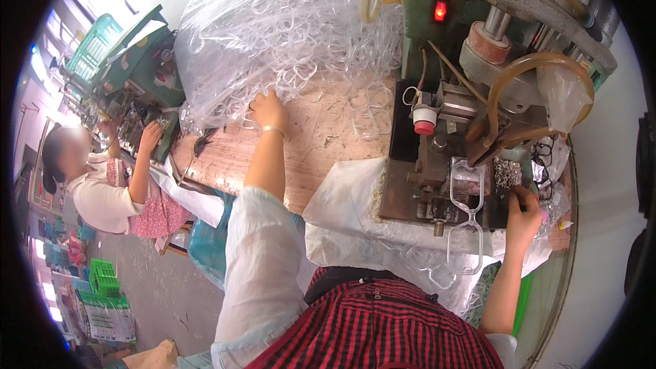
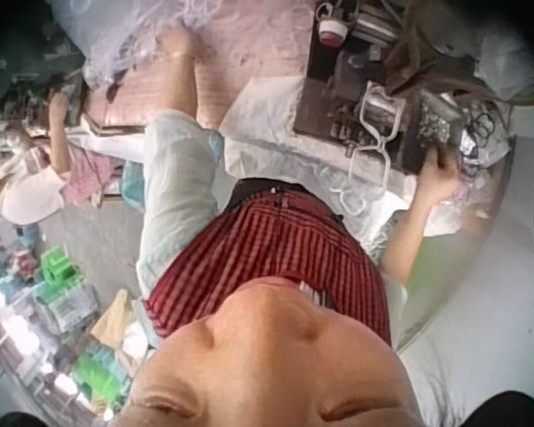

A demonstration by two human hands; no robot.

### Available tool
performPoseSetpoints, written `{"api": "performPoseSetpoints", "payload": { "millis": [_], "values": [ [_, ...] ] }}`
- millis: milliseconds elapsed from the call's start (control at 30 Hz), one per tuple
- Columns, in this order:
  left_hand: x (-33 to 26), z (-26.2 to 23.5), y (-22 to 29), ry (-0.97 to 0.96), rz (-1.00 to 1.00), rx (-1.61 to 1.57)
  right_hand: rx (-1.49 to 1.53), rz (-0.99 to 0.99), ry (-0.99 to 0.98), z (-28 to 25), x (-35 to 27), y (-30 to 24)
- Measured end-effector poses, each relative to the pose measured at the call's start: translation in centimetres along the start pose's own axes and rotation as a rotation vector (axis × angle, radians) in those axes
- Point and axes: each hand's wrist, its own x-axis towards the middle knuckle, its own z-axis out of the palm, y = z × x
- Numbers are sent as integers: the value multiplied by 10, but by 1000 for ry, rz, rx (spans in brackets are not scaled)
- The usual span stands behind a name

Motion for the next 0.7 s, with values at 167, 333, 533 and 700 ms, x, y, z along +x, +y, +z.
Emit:
{"api": "performPoseSetpoints", "payload": {
  "millis": [167, 333, 533, 700],
  "values": [
    [-30, 0, -24, 421, 299, -745, 473, 168, -39, -33, -29, 19],
    [-85, -51, -10, -151, -99, -1947, 460, -116, -243, -19, -5, -85],
    [-122, -36, 1, -283, 276, -1033, 796, -83, -173, 29, -3, -121],
    [-123, -114, 47, -348, 379, -443, 896, -8, -228, 28, 2, -121]
  ]
}}
